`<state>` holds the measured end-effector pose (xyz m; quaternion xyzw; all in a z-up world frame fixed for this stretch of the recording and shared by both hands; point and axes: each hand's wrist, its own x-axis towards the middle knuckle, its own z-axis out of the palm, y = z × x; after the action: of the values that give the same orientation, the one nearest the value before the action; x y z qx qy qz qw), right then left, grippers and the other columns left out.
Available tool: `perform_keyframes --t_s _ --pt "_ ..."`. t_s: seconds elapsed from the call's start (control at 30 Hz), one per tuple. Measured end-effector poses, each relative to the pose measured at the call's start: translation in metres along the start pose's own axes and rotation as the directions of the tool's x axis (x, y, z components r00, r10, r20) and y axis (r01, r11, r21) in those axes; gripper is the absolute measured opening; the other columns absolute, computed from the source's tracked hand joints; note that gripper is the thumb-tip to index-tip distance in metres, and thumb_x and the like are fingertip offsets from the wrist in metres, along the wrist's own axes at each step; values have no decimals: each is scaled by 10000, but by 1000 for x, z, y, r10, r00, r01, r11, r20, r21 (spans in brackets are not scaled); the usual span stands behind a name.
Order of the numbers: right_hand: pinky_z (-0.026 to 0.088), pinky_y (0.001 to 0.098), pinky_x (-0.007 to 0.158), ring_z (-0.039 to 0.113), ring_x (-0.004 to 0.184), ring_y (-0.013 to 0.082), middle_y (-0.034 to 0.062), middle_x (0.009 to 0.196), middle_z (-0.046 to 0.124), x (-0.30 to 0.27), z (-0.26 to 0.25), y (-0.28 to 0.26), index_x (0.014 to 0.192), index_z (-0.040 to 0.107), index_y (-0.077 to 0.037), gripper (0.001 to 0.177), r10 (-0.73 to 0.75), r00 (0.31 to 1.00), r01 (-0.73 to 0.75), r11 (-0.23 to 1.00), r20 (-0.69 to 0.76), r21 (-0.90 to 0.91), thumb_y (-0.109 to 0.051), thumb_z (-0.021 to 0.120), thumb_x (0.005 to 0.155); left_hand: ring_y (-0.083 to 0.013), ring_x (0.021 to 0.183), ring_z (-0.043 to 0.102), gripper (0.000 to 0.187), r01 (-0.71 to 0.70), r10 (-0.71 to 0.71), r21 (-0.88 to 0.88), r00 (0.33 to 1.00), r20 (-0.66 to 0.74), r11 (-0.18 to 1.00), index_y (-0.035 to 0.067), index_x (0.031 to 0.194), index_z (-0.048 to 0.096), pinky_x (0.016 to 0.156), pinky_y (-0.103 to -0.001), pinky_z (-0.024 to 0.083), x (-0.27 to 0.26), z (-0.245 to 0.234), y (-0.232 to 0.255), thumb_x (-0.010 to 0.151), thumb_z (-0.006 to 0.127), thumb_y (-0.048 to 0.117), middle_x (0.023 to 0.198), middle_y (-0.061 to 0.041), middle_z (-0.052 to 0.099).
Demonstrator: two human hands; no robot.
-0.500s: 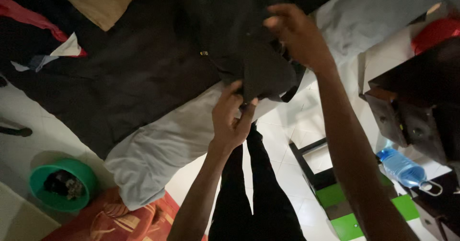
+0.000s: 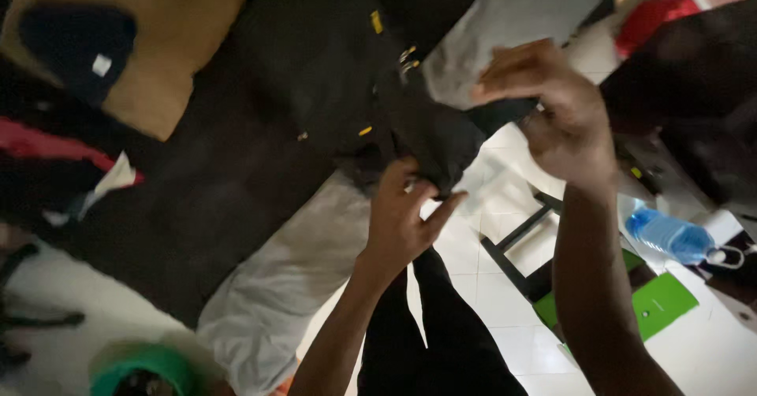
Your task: The person packs a black backpack with daily essentials. They place a power bank, a white charger with cable, a black cable, a black pouch, and two small bottles into the bag, then close the zipper.
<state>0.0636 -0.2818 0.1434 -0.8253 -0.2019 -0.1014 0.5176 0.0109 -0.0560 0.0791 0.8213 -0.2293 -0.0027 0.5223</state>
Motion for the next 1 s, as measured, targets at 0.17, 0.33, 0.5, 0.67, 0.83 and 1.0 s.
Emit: perform_keyframes --t_s 0.17,0.33,0.5,0.67,0.83,1.0 --pt "522 319 979 582 1233 209 101 1227 651 3 -51 -46 1109 688 -83 643 42 998 -45 998 46 50 226 423 612 -153 793 633 391 -97 97 -16 995 -37 995 92 835 650 655 -340 505 45 -11 48 825 822 443 875 -39 653" --pt "486 365 1131 540 1301 218 101 1325 559 -12 -92 -37 1128 657 -91 461 24 992 -10 993 -121 115 192 528 788 -240 888 648 484 -563 554 153 826 99 812 40 1024 630 788 -453 499 132 26 83 806 698 466 981 -91 637" --pt "489 307 1048 553 1276 218 109 1376 554 -43 -138 24 1351 538 -58 410 48 918 -68 997 -394 -37 94 643 985 -132 719 682 287 -130 212 -223 893 398 966 68 1060 688 645 -270 532 198 117 91 957 649 333 929 -69 707" --pt "486 335 1089 562 1229 200 77 1317 569 -83 -187 94 1411 423 -54 491 318 780 -311 944 -539 108 -119 718 1024 -88 823 708 207 -205 331 -472 922 202 857 61 1145 697 698 -239 563 251 195 87 996 639 193 1003 -54 724" --pt "372 437 1261 373 1476 269 140 1532 376 -97 -238 179 1541 287 -33 881 414 797 -406 906 -440 116 -396 772 901 -122 656 559 184 299 -175 -252 892 417 920 1 1066 724 587 -290 457 304 266 84 975 677 154 777 -143 672" --pt "316 495 1268 352 1522 346 172 1565 364 -88 -306 243 1610 235 -44 1230 483 825 -500 866 -294 19 -461 885 652 -66 886 653 260 367 4 -691 882 472 623 29 1201 637 738 -225 561 376 341 77 1020 618 214 1053 -27 696"
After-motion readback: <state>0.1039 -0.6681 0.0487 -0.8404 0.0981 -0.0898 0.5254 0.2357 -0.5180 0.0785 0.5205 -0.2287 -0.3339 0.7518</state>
